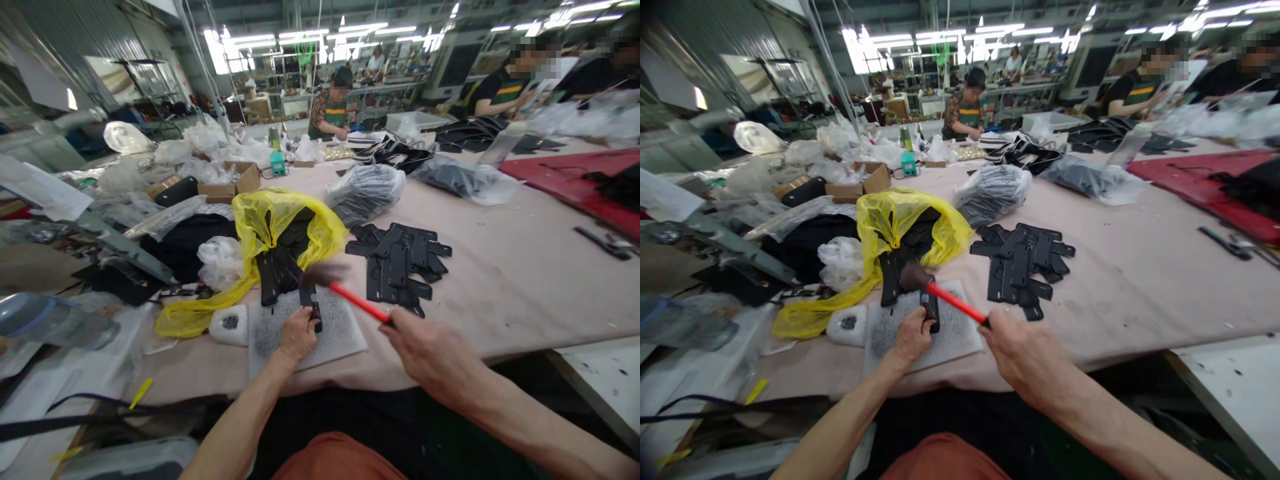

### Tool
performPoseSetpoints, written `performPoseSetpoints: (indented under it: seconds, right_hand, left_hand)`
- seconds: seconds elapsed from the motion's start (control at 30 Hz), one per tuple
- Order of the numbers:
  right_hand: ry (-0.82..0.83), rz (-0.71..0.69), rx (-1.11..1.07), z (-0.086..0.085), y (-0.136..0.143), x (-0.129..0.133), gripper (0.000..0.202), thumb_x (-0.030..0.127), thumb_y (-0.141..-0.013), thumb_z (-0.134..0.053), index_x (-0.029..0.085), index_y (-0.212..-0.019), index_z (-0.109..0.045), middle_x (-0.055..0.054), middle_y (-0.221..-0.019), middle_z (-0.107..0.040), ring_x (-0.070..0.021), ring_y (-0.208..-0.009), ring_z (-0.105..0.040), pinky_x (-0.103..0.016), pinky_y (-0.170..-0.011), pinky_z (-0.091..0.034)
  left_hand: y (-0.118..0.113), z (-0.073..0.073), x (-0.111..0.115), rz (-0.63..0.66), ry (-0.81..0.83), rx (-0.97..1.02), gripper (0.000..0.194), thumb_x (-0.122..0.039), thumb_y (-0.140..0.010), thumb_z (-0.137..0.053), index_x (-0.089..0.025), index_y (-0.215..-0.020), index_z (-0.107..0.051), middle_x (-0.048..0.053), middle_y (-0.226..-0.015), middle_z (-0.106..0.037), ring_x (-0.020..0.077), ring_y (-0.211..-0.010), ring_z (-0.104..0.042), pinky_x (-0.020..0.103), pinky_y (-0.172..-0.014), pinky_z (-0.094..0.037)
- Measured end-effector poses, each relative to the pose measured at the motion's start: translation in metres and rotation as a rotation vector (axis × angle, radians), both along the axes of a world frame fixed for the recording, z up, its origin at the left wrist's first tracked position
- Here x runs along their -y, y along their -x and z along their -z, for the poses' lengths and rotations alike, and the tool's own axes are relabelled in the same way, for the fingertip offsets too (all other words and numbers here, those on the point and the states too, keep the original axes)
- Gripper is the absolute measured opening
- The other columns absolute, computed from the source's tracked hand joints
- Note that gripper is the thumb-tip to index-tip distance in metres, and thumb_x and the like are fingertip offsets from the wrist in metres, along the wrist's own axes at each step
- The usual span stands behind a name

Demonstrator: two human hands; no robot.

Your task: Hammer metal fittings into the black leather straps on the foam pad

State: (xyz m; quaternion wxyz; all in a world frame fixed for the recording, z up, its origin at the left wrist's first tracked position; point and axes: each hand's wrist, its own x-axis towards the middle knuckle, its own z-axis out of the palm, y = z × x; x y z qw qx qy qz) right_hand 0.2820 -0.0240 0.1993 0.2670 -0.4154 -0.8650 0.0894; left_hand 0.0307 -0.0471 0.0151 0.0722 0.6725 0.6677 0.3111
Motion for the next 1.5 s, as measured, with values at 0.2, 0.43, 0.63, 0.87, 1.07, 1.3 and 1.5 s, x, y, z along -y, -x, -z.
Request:
performPoseSetpoints:
  seconds: [0.2, 0.43, 0.63, 0.87, 1.07, 1.3, 1.5]
  right_hand:
    - [0.096, -0.063, 0.12, 0.006, -0.006, -0.003, 0.027, 0.038, -0.097, -0.042, 0.022, -0.076, -0.045, 0.003, -0.055, -0.052, -0.0116, -0.044, -0.047, -0.027, -0.047, -0.024]
    - [-0.012, -0.07, 0.13, 0.0, -0.003, -0.007, 0.025, 0.036, -0.097, -0.04, 0.022, -0.077, -0.044, 0.003, -0.052, -0.05, -0.0113, -0.04, -0.04, -0.028, -0.045, -0.019]
    - [0.227, 0.022, 0.318, 0.02, -0.016, -0.019, 0.029, 0.043, -0.096, -0.038, 0.021, -0.08, -0.048, -0.001, -0.06, -0.057, -0.0143, -0.049, -0.049, -0.03, -0.051, -0.017]
    - [0.63, 0.234, 0.254, 0.13, -0.019, -0.029, 0.033, 0.038, -0.098, -0.032, 0.018, -0.089, -0.057, -0.005, -0.073, -0.062, -0.0183, -0.066, -0.058, -0.028, -0.059, -0.033]
    - [0.171, 0.07, 0.214, 0.151, 0.03, -0.02, 0.038, 0.028, -0.091, -0.05, 0.02, -0.128, -0.052, -0.014, -0.132, -0.054, -0.0298, -0.116, -0.048, -0.044, -0.094, -0.034]
    - [0.251, -0.044, 0.039, 0.166, 0.099, -0.01, 0.038, 0.025, -0.085, -0.059, 0.023, -0.122, -0.058, -0.008, -0.135, -0.054, -0.0289, -0.126, -0.039, -0.05, -0.107, -0.023]
    - [0.306, -0.045, 0.001, 0.17, 0.094, -0.011, 0.035, 0.025, -0.083, -0.06, 0.025, -0.118, -0.062, -0.006, -0.135, -0.055, -0.0292, -0.127, -0.039, -0.053, -0.109, -0.02]
  left_hand:
    - [0.002, 0.003, -0.001, -0.013, -0.006, 0.018, 0.01, -0.012, -0.083, -0.054, -0.019, -0.087, -0.06, 0.006, -0.083, -0.067, 0.0219, -0.084, -0.064, 0.034, -0.077, -0.052]
    - [0.003, 0.004, -0.001, -0.005, 0.038, 0.037, 0.009, -0.014, -0.083, -0.053, -0.019, -0.087, -0.059, 0.006, -0.084, -0.066, 0.0212, -0.084, -0.063, 0.033, -0.076, -0.051]
    - [0.002, 0.002, 0.0, -0.013, 0.058, 0.078, 0.011, -0.015, -0.085, -0.052, -0.018, -0.092, -0.06, 0.008, -0.09, -0.067, 0.023, -0.089, -0.064, 0.035, -0.079, -0.051]
    - [0.006, 0.001, 0.0, -0.003, 0.115, 0.134, 0.016, -0.016, -0.085, -0.053, -0.019, -0.096, -0.063, 0.009, -0.094, -0.07, 0.0252, -0.091, -0.066, 0.038, -0.083, -0.053]
    - [0.009, 0.01, 0.0, -0.041, 0.135, 0.268, 0.023, -0.017, -0.085, -0.052, -0.022, -0.103, -0.066, 0.006, -0.103, -0.073, 0.0236, -0.095, -0.068, 0.037, -0.086, -0.054]
    - [0.012, 0.003, -0.002, -0.063, 0.159, 0.439, 0.02, -0.021, -0.087, -0.052, -0.02, -0.099, -0.068, 0.006, -0.101, -0.073, 0.0216, -0.098, -0.068, 0.036, -0.09, -0.053]
    - [0.025, -0.004, -0.006, -0.213, 0.146, 0.597, 0.023, -0.032, -0.09, -0.052, -0.018, -0.096, -0.07, 0.006, -0.094, -0.074, 0.0211, -0.089, -0.068, 0.035, -0.084, -0.053]
